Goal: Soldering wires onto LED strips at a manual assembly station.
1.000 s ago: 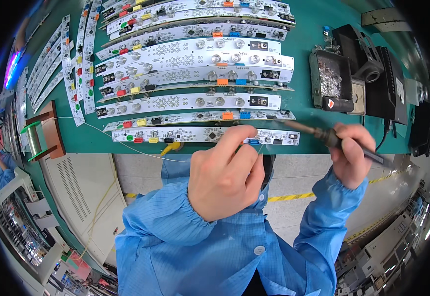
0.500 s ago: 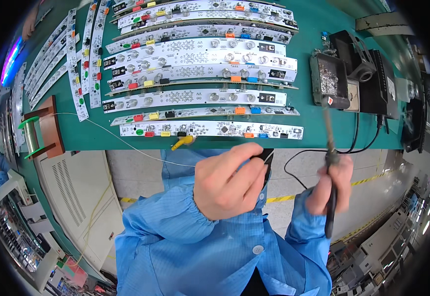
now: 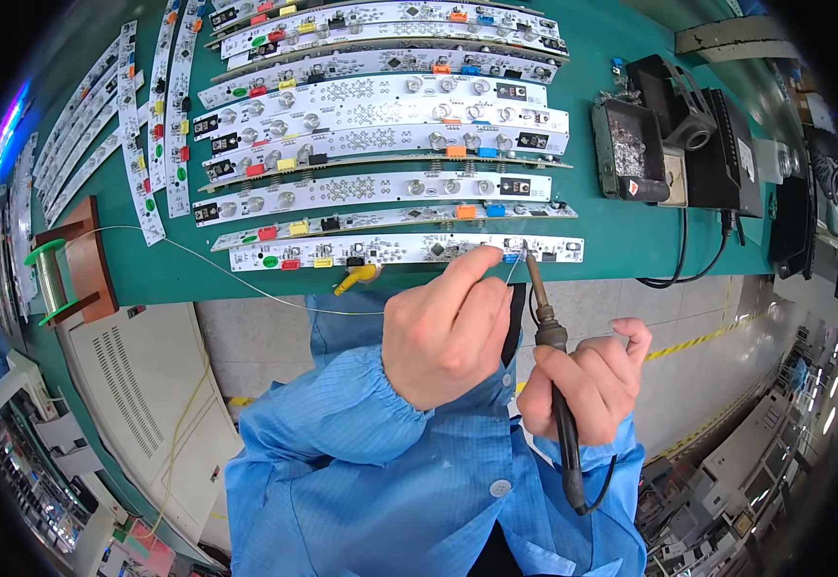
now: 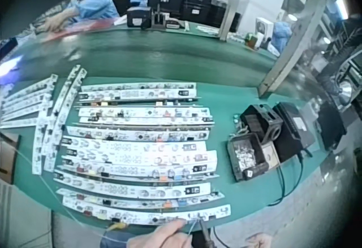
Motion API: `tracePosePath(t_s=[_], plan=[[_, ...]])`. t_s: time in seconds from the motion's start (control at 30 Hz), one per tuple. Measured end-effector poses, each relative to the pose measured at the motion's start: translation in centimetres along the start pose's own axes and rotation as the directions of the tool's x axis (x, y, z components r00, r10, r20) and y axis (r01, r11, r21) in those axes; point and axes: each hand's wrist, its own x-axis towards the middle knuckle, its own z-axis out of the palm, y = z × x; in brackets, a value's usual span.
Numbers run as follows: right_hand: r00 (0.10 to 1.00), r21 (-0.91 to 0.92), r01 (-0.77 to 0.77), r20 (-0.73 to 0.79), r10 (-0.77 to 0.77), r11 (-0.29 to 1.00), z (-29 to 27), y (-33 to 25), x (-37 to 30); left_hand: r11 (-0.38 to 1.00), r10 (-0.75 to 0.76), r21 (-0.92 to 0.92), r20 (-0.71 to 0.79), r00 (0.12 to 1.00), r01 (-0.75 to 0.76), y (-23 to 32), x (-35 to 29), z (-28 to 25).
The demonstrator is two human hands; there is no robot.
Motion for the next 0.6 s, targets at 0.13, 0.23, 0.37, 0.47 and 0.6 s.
tracePosePath(t_s=[0.13, 0.23, 0.37, 0.47, 0.6], plan=[[1.000, -0.004, -0.003, 0.017, 0.003, 1.000, -0.13, -0.31, 0.07, 1.000, -0.006, 0.000, 0.005, 1.000, 0.006, 0.03, -0.01, -0.09], [0.999, 0.006, -0.015, 0.047, 0.015, 1.000, -0.21, -0.83, 0.23, 1.000, 0.000, -0.009, -0.007, 1.000, 0.000, -0.02, -0.02, -0.16], [0.999, -0.004, -0.017, 0.040, 0.017, 1.000, 0.01, -1.02, 0.12, 1.000, -0.010, -0.017, 0.003, 1.000, 0.010, -0.08, 0.03, -0.30], [0.999, 0.001, -0.022, 0.032, 0.022, 1.000, -0.06, -0.97, 0.12, 1.000, -0.024, -0.020, 0.018, 1.000, 0.024, 0.12, 0.10, -0.44], [0.999, 0.041, -0.049, 0.003, 0.049, 0.998, -0.41, -0.90, -0.05, 0.999, 0.003, -0.042, 0.017, 1.000, -0.002, -0.19, -0.07, -0.19]])
